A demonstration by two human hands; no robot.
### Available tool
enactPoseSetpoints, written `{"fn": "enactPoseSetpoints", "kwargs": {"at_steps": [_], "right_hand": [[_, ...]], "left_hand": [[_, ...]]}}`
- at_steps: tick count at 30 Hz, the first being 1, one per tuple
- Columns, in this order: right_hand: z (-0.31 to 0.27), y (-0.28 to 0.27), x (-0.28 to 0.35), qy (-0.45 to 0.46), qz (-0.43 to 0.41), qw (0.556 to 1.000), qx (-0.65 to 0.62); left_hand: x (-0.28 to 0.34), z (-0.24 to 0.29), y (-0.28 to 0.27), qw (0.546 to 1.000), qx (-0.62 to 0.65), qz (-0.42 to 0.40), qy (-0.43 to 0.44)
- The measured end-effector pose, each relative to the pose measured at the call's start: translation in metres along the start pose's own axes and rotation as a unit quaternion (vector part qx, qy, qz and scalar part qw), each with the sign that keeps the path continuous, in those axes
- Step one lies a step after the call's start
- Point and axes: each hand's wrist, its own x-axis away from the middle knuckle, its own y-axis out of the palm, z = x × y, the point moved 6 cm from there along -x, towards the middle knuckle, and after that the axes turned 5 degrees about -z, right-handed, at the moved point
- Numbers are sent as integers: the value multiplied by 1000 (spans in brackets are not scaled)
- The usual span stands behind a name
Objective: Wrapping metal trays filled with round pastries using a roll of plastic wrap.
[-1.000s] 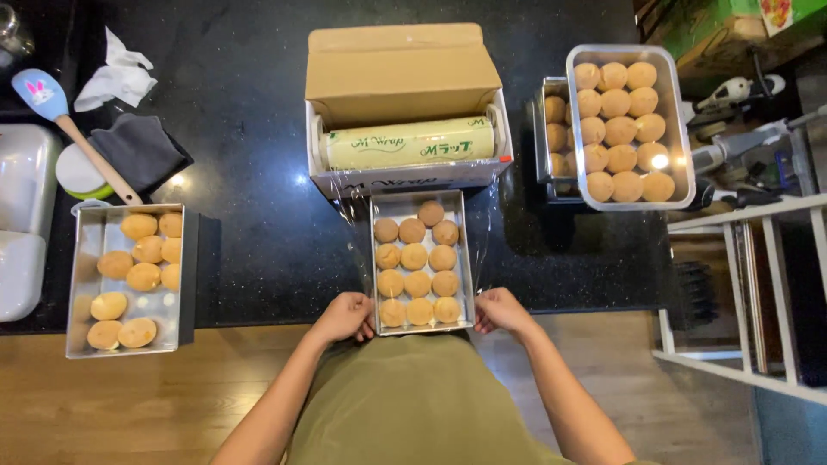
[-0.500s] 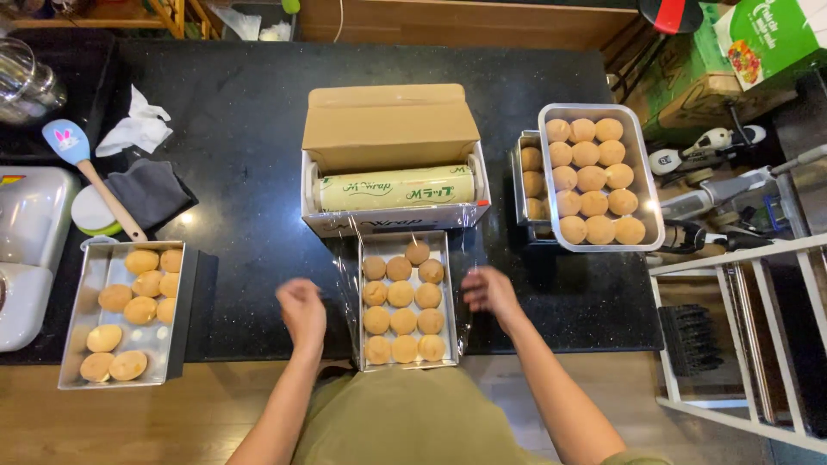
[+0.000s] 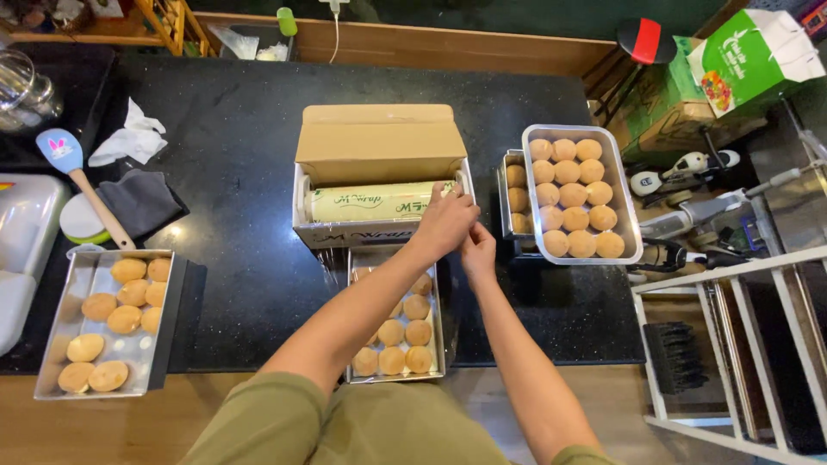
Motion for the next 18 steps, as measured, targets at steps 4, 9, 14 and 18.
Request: {"fn": "enactPoseSetpoints", "kwargs": {"at_steps": [4,9,14,18], "right_hand": [[-10,8,10,61,-3,997,-51],[-29,10,20,118,6,992,-47],[-25,12,35,172,-30,985,-8],[-16,23,41,198,-91,975,52]], "left_hand": [[16,-11,-4,998,-50,-26,29],[83,-80,-37,999,35,-19,8],[190,-171,-131,999,-50,13,-1],[256,-197,-142,973,-18,52,-223]]}}
